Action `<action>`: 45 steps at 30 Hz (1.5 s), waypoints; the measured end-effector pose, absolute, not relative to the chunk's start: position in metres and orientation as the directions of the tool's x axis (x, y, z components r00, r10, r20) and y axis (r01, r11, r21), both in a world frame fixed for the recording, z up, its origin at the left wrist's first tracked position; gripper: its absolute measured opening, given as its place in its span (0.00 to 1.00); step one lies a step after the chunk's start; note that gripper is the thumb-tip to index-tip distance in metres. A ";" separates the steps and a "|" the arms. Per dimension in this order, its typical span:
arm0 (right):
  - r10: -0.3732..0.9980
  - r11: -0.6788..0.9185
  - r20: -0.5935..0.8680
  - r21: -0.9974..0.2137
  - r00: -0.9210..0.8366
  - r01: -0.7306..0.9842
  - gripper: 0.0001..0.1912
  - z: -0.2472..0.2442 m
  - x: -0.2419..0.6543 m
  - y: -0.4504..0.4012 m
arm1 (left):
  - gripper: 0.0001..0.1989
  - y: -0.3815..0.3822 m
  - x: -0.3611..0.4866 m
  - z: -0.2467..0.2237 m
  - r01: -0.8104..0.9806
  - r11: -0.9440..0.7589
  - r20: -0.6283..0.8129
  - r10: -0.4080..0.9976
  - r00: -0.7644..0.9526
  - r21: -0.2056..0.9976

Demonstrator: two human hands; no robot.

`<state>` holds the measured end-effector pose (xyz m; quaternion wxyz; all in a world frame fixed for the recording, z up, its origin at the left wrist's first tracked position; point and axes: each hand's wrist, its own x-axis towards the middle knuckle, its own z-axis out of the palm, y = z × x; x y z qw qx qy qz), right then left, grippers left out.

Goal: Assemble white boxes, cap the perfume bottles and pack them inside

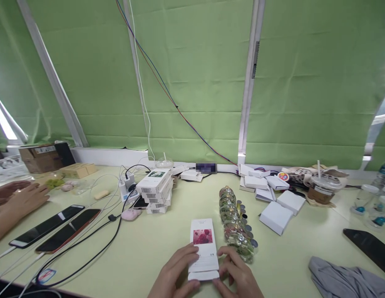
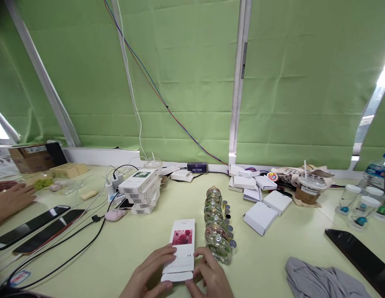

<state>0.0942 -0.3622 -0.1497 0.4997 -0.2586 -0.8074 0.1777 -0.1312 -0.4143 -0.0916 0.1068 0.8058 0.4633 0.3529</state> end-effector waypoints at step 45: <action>0.639 0.757 0.668 -0.634 -0.383 0.157 0.09 -0.143 0.096 -0.362 | 0.16 -0.409 -0.131 -0.096 0.686 -0.639 0.625 0.704 0.338 0.349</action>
